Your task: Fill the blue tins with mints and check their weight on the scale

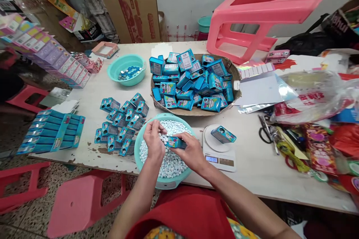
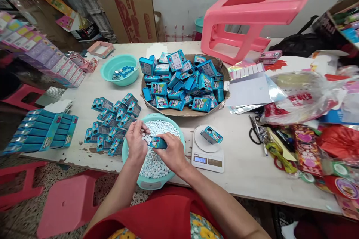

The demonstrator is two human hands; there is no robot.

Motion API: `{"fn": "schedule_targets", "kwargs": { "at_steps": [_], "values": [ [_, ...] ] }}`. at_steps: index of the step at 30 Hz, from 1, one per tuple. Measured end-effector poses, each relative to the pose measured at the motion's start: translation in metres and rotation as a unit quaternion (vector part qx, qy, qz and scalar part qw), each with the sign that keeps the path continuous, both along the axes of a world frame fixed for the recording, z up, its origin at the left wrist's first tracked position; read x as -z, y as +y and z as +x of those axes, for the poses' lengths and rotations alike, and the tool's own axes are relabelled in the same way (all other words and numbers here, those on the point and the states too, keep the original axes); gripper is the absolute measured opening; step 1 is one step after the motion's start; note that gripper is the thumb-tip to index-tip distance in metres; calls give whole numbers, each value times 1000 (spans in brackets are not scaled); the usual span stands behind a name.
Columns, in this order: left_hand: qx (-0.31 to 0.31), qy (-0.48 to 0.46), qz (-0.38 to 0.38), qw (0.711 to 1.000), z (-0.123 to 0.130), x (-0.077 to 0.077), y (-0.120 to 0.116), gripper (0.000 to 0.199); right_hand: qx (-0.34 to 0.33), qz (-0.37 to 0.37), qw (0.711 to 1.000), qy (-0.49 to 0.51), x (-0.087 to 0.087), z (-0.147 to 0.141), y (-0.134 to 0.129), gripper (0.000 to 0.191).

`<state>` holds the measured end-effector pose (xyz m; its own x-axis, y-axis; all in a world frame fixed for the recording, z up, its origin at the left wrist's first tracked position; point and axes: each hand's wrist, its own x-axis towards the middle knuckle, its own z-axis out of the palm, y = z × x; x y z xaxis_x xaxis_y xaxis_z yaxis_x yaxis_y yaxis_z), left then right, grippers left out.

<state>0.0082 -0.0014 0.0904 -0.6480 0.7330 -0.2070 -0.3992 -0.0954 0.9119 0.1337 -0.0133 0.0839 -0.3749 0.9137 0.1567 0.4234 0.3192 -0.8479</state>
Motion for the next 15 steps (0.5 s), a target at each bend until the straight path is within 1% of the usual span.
{"fn": "schedule_targets", "kwargs": {
  "at_steps": [2,4,7,10,15],
  "values": [
    [9,-3,23,1000,2,-4,-2,24,-2,14,1000,5,-4,3,-2,32],
    [12,-4,15,1000,3,-4,-1,24,2,13,1000,0,-5,5,-2,29],
    [27,-16,-26,999,4,4,2,27,13,-3,1000,-18,2,7,0,28],
    [52,-39,-25,998,6,9,0,27,19,-12,1000,-13,8,10,0,29],
    [54,-39,-10,998,13,0,-6,25,29,-29,999,22,9,12,-2,28]
  ]
}}
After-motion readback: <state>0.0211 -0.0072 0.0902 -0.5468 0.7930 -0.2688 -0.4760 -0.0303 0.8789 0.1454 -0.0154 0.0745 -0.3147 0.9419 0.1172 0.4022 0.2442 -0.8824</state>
